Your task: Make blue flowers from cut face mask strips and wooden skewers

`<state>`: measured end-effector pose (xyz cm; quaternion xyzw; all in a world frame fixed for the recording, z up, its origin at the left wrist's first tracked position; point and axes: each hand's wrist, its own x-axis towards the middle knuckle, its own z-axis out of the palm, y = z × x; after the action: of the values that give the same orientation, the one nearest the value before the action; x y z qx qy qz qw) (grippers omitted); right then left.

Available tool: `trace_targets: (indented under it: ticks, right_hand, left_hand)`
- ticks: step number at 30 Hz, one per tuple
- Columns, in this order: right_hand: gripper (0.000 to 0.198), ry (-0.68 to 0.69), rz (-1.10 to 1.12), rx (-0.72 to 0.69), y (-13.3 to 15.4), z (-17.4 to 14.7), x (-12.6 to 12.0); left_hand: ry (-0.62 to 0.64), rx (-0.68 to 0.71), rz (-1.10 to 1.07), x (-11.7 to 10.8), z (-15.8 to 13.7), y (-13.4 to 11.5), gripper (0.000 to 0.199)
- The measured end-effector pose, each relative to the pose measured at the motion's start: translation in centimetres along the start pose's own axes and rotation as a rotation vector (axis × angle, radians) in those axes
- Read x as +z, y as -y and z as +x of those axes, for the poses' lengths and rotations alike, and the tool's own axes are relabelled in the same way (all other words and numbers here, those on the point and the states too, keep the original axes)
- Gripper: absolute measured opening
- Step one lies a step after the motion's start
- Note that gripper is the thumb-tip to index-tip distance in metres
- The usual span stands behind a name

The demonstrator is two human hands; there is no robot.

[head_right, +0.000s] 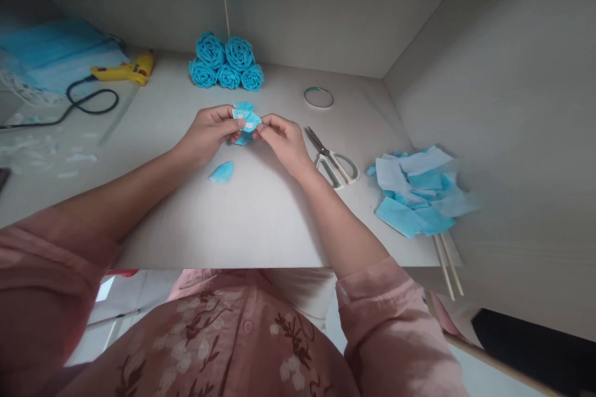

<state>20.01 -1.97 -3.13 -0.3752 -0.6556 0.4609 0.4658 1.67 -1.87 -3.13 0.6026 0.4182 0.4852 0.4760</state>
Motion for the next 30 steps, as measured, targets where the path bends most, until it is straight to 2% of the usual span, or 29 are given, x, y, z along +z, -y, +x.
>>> trace_targets:
  ticks: [3, 8, 15, 20, 23, 27, 30]
  right_hand:
    - [0.023, 0.040, 0.015, 0.010, -0.1, 0.1, 0.0]
    - [0.025, 0.018, -0.037, -0.001, -0.6, 0.1, 0.1]
    - [0.019, 0.020, -0.021, 0.022, -0.6, 0.3, -0.1]
    - [0.024, 0.034, 0.054, 0.033, -0.4, 0.2, -0.2]
    - [0.024, 0.010, 0.018, 0.035, -0.6, 0.3, -0.3]
    - [0.025, -0.058, -0.044, 0.011, -1.1, 0.5, -0.4]
    - [0.021, -0.109, -0.076, -0.012, -1.3, 0.6, -0.3]
  left_hand:
    - [-0.009, 0.016, 0.051, 0.1, -0.3, -0.7, 0.018]
    - [-0.029, 0.045, 0.148, 0.6, -0.6, -1.4, 0.018]
    - [0.012, 0.087, 0.154, 0.2, -0.2, -0.9, 0.019]
    - [-0.002, 0.100, 0.150, -0.3, 0.1, -0.5, 0.021]
    - [-0.009, 0.118, 0.161, -0.5, 0.3, 0.0, 0.023]
    - [-0.125, 0.159, 0.161, -0.6, 0.7, 0.6, 0.019]
    - [-0.228, 0.275, 0.199, -0.3, 0.6, 0.5, 0.017]
